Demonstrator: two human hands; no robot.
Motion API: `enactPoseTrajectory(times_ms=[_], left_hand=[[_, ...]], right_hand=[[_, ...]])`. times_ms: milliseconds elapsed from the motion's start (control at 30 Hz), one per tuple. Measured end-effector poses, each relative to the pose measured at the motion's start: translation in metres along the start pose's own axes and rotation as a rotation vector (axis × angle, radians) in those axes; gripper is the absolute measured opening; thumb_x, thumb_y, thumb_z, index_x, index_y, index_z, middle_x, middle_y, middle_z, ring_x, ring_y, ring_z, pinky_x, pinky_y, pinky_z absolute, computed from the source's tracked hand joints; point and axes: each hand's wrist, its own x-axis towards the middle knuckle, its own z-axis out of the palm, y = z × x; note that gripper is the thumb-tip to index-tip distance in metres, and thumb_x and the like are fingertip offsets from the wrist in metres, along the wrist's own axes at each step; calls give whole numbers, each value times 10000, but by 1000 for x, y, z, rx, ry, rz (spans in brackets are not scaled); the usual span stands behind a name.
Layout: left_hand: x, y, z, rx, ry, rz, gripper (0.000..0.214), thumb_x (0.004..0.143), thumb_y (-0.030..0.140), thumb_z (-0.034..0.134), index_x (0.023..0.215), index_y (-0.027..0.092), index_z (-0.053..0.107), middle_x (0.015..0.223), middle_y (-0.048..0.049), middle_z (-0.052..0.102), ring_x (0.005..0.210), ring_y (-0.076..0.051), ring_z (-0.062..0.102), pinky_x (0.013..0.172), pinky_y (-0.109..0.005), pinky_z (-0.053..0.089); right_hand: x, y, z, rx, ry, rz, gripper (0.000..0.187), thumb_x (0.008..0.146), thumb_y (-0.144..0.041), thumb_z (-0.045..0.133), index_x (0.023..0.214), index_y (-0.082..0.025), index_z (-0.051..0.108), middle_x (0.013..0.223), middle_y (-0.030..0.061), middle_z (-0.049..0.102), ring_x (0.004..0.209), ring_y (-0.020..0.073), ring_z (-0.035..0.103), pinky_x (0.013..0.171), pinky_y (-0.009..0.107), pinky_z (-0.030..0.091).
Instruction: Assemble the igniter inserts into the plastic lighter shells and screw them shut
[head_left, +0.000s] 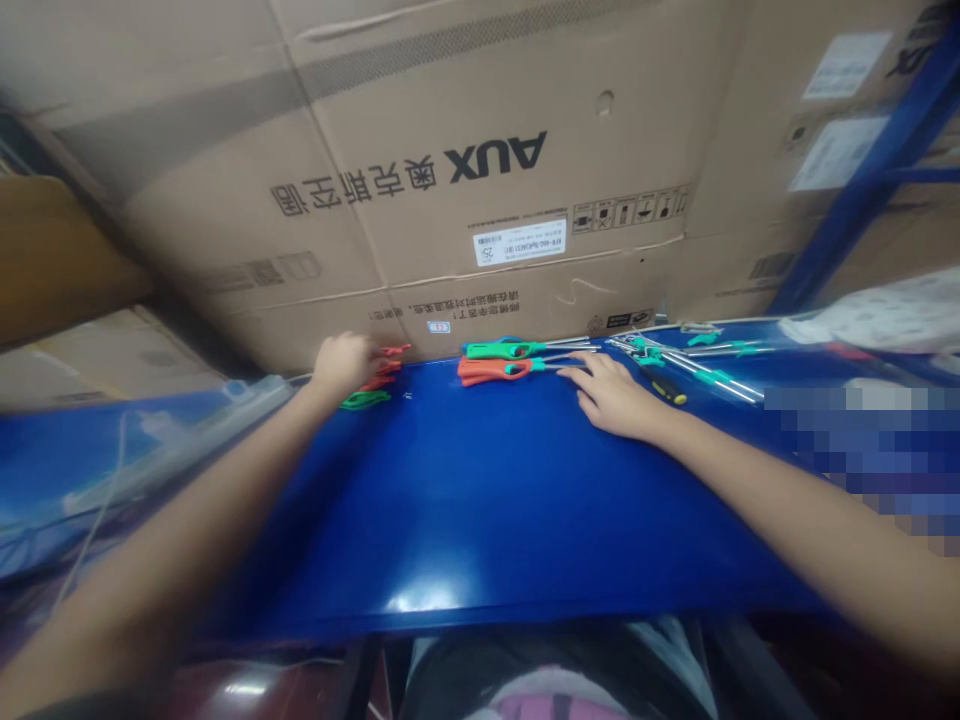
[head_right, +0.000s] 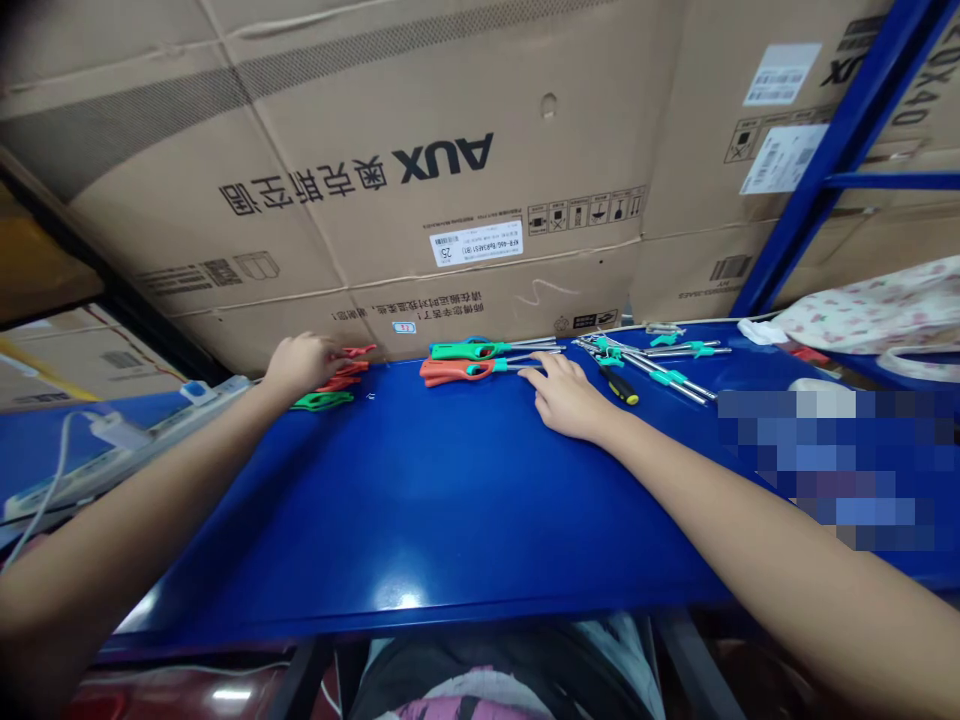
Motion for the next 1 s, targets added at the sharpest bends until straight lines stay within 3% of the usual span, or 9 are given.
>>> enactPoseTrajectory(times_ms=[167,400,533,633,733,867,1000], left_hand=[[-20,43,-11,-24,110,148,271,924,345,555,976,225,792,1002,-109,754,1007,-319,627,799,-385,432],[-92,141,-18,-207,80,419,162,927,347,649,961,271,788,962,-23,764,920,-218,631,794,-341,429],[-121,181,-8,-431,56,531,118,909,303,682,899,241,782,865,-37,747,946,-245,612,870,-406,397],[-123,189,2,-713,-63,468,38,834,255,759,851,226,776,876,-26,749,944,-236,631,875,-377,446],[-117,183,6,-839,-95,432,156,780,179,784,933,207,766,960,-20,748,870,-175,671,804,-283,511],[-112,166,8,-925,-135,365,443,706,253,852,1119,182,710,1116,-66,726,1021,-217,676,911,-313,523],[-111,155,13,-893,-161,315,455,735,337,833,1136,174,696,1091,-86,737,994,-245,681,870,-356,528]], right_hand=[[-1,-1,-2,33,70,-58,453,936,-207,465,1379,-163,548,1459,198,465,1351,366,438,1089,559,401],[-6,-43,-30,263,101,-300,555,958,-447,573,1449,-232,430,1461,153,474,1344,309,450,1094,517,398],[-12,-68,-35,407,-65,-462,283,945,-439,607,1102,-203,606,1241,115,597,1148,253,558,993,425,460],[-15,-73,-38,425,-217,-500,153,966,-338,578,963,-187,600,1090,88,631,1003,220,573,902,382,468],[-16,-68,-46,400,-272,-482,87,932,-265,605,910,-182,593,1037,73,629,939,204,561,852,355,450],[-11,-61,-62,333,-327,-439,207,916,-325,634,776,-181,584,895,41,617,795,167,555,744,302,419],[-4,-63,-69,225,-370,-390,313,922,-440,633,751,-179,608,824,22,622,697,147,543,661,285,363]])
